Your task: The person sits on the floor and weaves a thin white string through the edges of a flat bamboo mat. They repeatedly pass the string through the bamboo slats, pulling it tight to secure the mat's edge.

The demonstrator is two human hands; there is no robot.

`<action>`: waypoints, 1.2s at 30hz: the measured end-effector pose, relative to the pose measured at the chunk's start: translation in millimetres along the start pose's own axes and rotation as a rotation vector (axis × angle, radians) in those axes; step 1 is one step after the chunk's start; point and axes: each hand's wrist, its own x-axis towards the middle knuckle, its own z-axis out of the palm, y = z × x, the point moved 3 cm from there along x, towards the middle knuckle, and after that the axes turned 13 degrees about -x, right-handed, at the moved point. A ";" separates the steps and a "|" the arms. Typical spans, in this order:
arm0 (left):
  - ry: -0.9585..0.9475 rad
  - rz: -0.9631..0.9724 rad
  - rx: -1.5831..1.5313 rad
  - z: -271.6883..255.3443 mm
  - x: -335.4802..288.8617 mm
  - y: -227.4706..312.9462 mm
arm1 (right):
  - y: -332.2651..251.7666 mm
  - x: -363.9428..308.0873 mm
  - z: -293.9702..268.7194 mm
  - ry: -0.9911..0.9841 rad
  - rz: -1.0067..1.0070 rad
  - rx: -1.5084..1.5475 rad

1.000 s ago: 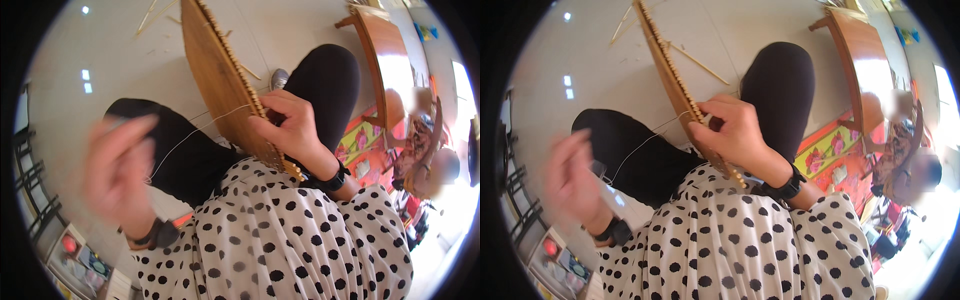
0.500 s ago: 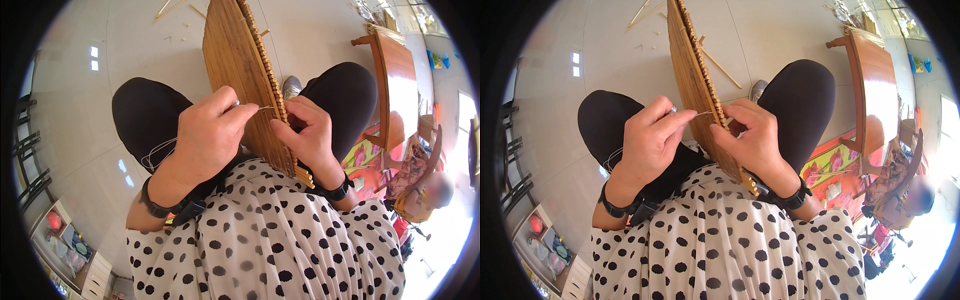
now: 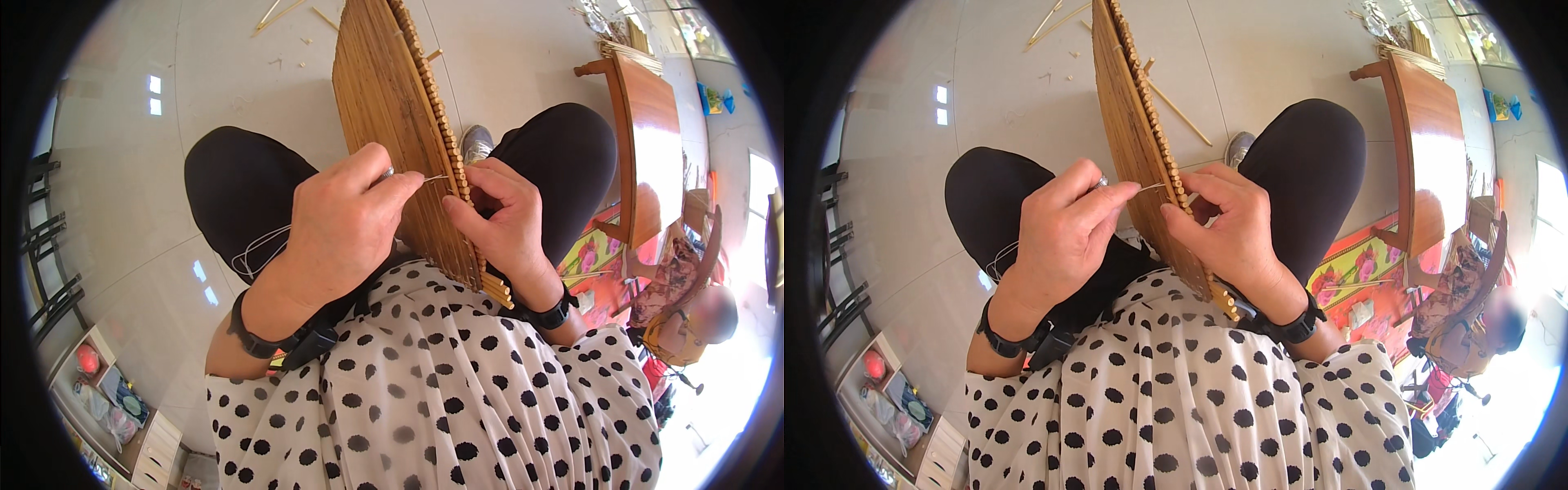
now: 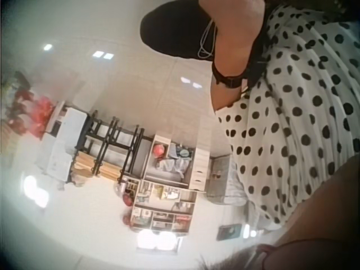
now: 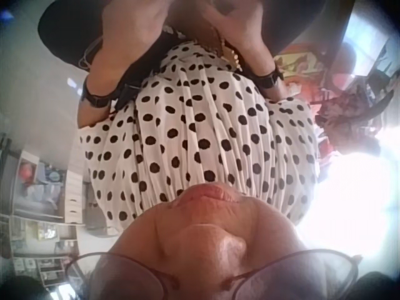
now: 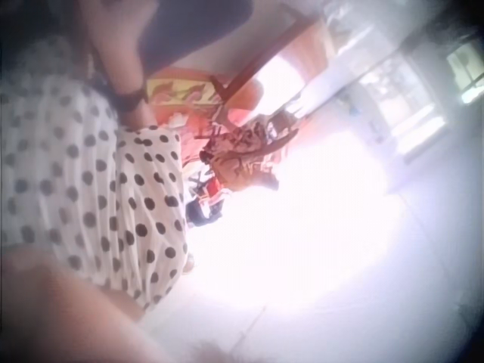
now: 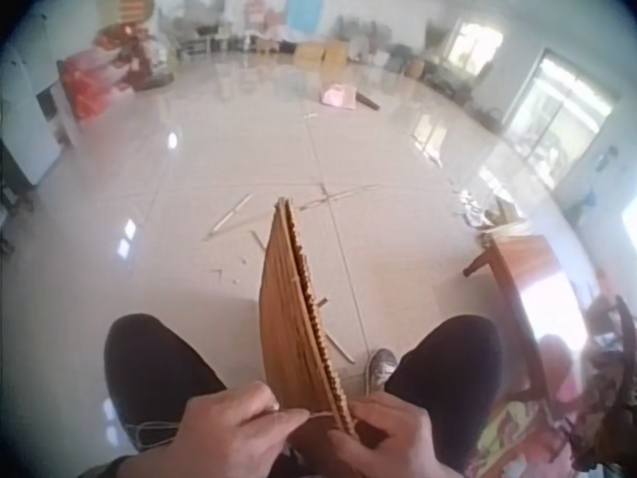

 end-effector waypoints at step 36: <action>-0.027 -0.157 -0.111 -37.2 -29.2 -1.8 | -12.3 -7.3 28.0 -0.103 -0.237 0.315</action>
